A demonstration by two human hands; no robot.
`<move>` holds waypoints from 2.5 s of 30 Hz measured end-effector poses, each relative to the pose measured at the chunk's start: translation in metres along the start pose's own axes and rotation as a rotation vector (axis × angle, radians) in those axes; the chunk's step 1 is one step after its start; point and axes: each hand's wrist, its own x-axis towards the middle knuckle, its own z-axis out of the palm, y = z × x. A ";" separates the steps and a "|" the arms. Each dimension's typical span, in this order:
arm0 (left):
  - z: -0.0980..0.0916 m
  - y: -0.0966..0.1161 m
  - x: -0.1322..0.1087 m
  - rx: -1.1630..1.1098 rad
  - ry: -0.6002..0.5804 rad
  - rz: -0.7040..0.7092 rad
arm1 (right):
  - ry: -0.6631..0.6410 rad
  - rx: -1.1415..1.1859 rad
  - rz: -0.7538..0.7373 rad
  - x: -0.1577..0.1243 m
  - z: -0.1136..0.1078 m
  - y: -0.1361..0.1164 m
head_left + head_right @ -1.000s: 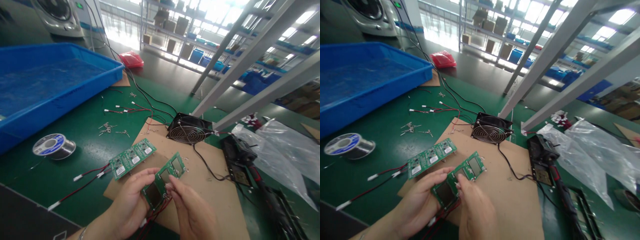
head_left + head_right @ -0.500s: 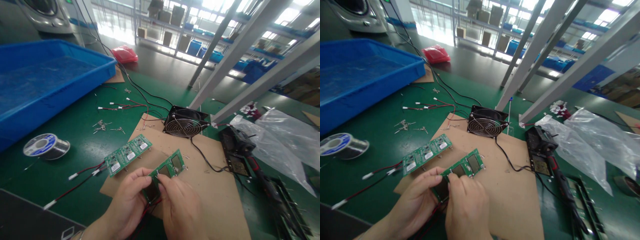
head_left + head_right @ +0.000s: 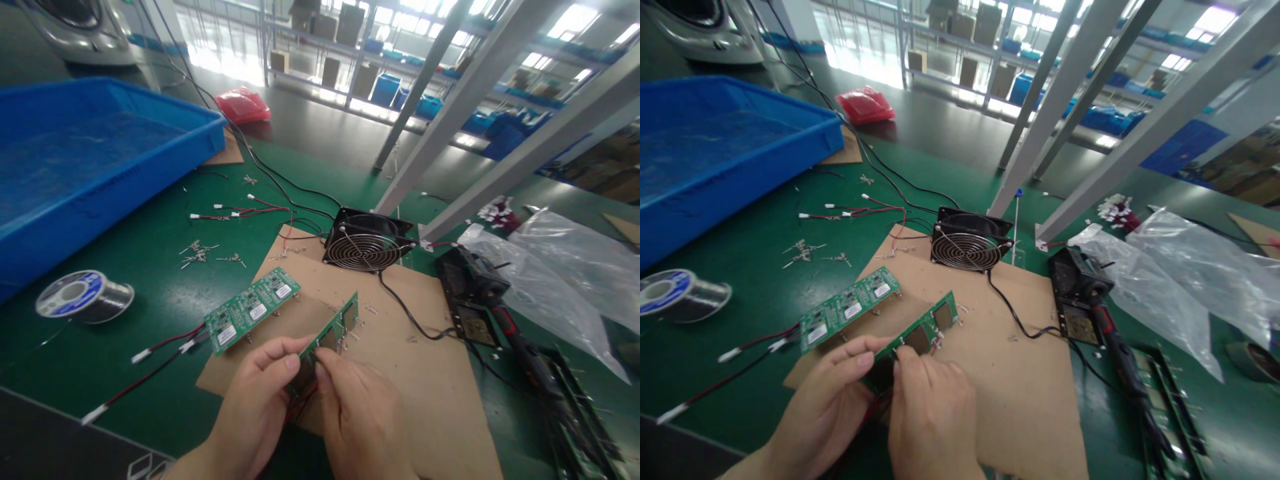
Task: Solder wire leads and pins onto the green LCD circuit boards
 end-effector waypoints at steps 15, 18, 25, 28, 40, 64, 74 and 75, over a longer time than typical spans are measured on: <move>-0.005 0.000 -0.019 0.537 -0.031 0.225 | -0.127 0.247 0.048 -0.026 -0.006 0.008; -0.003 0.003 -0.017 0.527 0.013 0.257 | -0.115 0.342 0.088 -0.021 -0.010 0.006; -0.017 0.011 -0.016 0.471 0.052 0.255 | -0.123 0.191 0.265 -0.002 -0.038 0.040; -0.022 0.009 -0.018 0.468 0.075 0.254 | -0.328 0.460 0.477 0.015 -0.027 0.057; -0.016 0.014 0.000 0.876 -0.058 0.328 | -0.022 0.906 0.785 0.032 -0.015 0.087; -0.018 -0.003 0.001 1.540 -0.284 0.608 | 1.066 1.369 1.313 0.007 -0.064 0.167; -0.013 0.002 -0.002 1.584 -0.317 0.661 | 1.329 1.133 1.298 -0.005 -0.081 0.114; -0.011 0.007 -0.007 1.598 -0.317 0.688 | 1.297 1.121 1.256 -0.011 -0.081 0.114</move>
